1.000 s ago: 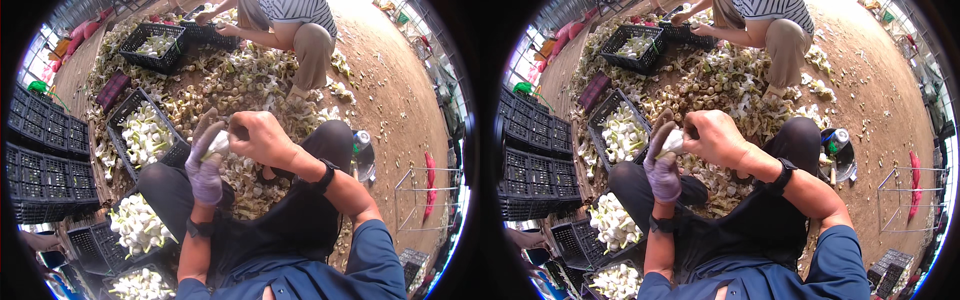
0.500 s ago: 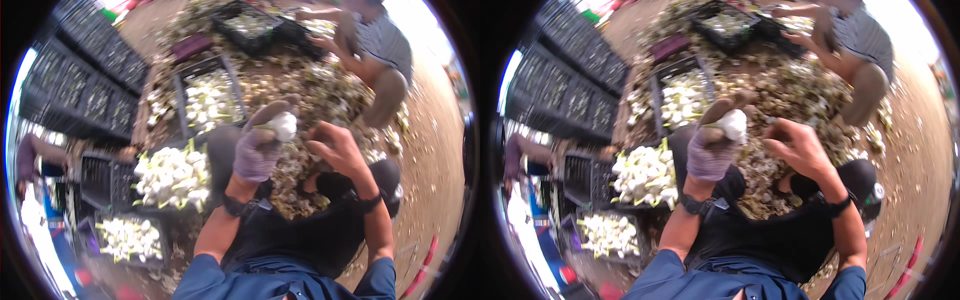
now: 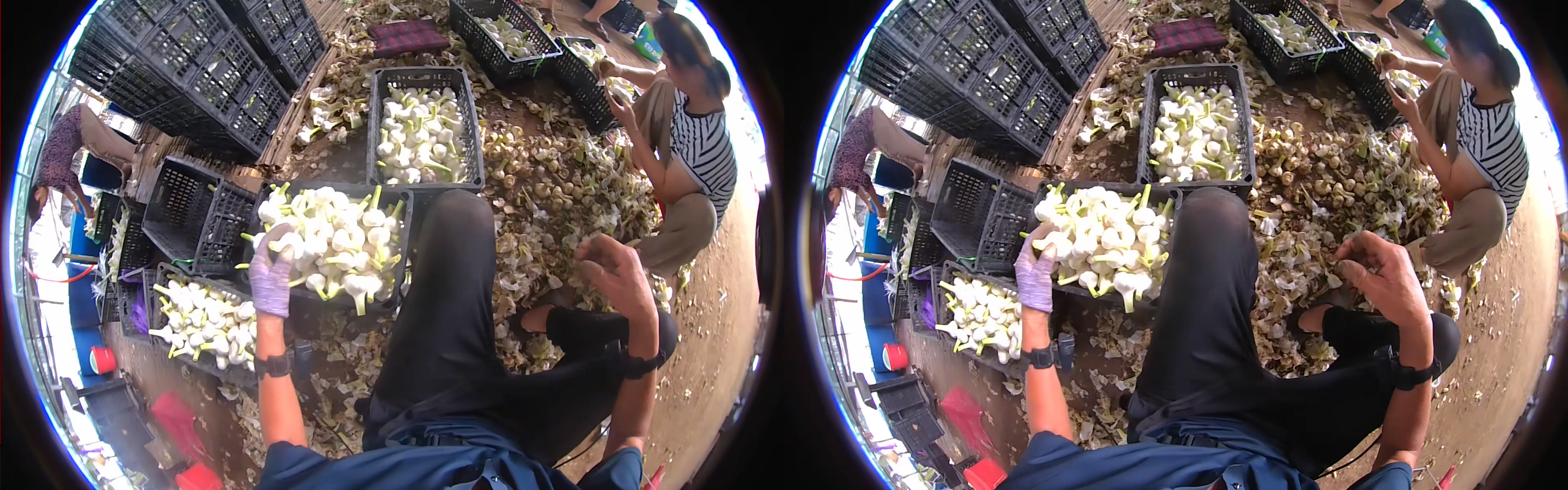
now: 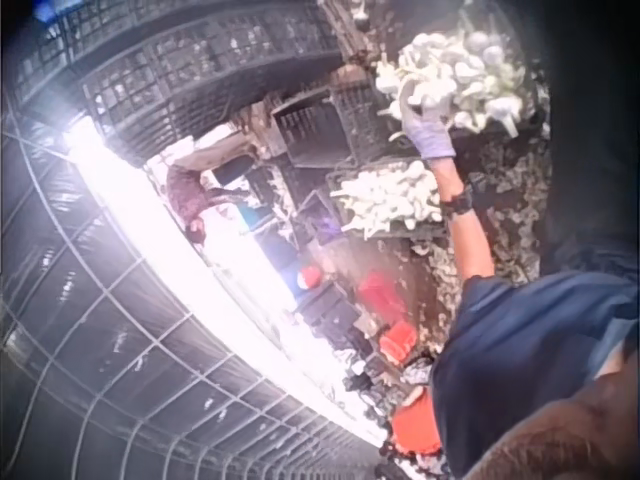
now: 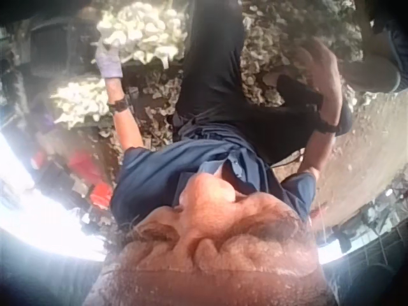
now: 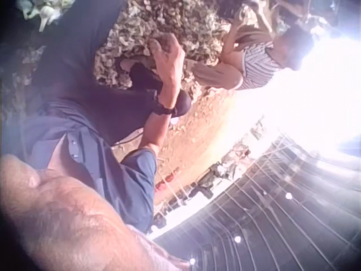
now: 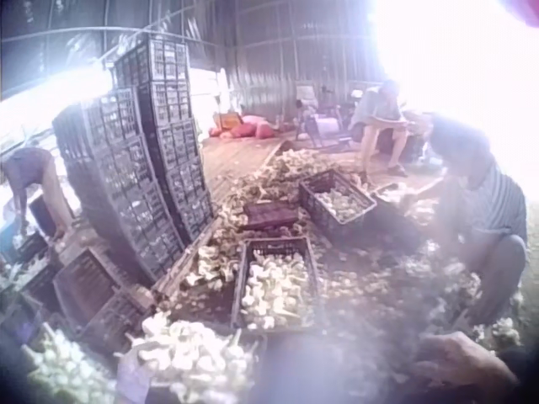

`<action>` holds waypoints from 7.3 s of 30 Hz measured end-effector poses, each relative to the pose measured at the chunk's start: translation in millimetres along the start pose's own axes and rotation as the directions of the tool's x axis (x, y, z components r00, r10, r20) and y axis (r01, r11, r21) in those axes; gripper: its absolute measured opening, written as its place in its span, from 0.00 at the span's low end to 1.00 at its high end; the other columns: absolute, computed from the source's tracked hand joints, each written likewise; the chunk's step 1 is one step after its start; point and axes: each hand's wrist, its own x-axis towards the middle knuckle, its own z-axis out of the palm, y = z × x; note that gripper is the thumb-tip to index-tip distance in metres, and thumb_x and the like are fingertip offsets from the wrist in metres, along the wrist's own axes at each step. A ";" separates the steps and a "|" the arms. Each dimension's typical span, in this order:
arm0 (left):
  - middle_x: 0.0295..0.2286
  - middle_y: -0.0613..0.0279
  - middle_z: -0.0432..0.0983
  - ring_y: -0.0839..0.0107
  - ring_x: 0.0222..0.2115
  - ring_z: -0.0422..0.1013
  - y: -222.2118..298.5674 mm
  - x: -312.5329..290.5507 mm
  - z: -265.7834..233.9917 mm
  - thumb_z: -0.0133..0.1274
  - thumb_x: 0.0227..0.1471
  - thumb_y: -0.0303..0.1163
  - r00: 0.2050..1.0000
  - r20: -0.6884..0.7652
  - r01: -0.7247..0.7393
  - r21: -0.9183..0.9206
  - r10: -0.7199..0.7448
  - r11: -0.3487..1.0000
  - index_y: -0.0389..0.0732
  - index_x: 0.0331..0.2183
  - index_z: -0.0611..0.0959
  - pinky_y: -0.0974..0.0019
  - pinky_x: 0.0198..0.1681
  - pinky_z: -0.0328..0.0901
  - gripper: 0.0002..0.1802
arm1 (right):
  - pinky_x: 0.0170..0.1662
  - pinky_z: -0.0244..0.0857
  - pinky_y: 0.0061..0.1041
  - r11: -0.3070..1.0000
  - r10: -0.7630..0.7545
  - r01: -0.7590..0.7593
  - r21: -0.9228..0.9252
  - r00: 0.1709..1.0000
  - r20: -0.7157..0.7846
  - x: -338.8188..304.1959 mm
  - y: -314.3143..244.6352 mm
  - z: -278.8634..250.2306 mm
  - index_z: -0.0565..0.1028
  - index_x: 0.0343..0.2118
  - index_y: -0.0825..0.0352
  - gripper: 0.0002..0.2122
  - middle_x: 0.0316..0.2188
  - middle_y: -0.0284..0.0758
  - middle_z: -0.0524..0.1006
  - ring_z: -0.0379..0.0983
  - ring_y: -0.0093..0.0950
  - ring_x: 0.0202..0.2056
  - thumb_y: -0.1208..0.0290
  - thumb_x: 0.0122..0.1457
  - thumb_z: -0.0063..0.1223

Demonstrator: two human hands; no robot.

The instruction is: The person picks up a garlic bulb from the ground, peels away the outer layers, and snaps off the stem before placing it into a plastic crate.

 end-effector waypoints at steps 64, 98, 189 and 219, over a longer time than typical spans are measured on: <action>0.46 0.33 0.72 0.55 0.38 0.78 99.0 -36.1 298.3 0.54 0.61 0.40 0.689 0.725 0.131 -0.130 0.004 0.983 0.30 0.53 0.73 0.55 0.47 0.72 0.26 | 0.36 0.73 0.47 0.821 0.426 -0.234 -0.520 0.858 0.287 81.8 423.5 187.0 0.74 0.43 0.71 0.20 0.34 0.51 0.80 0.79 0.51 0.36 0.64 0.49 0.62; 0.41 0.50 0.81 0.61 0.42 0.78 108.9 -30.1 305.6 0.54 0.48 0.24 0.728 0.676 0.186 -0.027 -0.119 0.982 0.32 0.44 0.84 0.63 0.50 0.70 0.19 | 0.41 0.71 0.25 0.827 0.254 -0.225 0.515 0.967 0.015 210.9 315.3 70.2 0.77 0.42 0.70 0.10 0.35 0.31 0.78 0.74 0.21 0.35 0.76 0.58 0.62; 0.33 0.69 0.76 0.80 0.26 0.72 97.0 -94.9 354.9 0.63 0.54 0.60 0.815 0.550 0.054 -0.388 0.184 0.920 0.39 0.53 0.75 0.75 0.27 0.67 0.39 | 0.40 0.66 0.19 0.782 -0.227 0.318 0.536 0.946 -0.232 -17.3 58.0 32.2 0.82 0.40 0.70 0.11 0.31 0.23 0.79 0.68 0.11 0.34 0.70 0.65 0.51; 0.39 0.63 0.75 0.74 0.33 0.76 113.2 -89.9 342.4 0.68 0.45 0.36 0.674 0.735 0.330 -0.386 0.071 0.862 0.38 0.60 0.69 0.71 0.34 0.74 0.43 | 0.37 0.71 0.39 0.910 -0.399 0.240 -0.339 0.734 -0.550 -20.7 82.4 1.9 0.77 0.33 0.73 0.20 0.27 0.43 0.78 0.78 0.45 0.32 0.56 0.54 0.66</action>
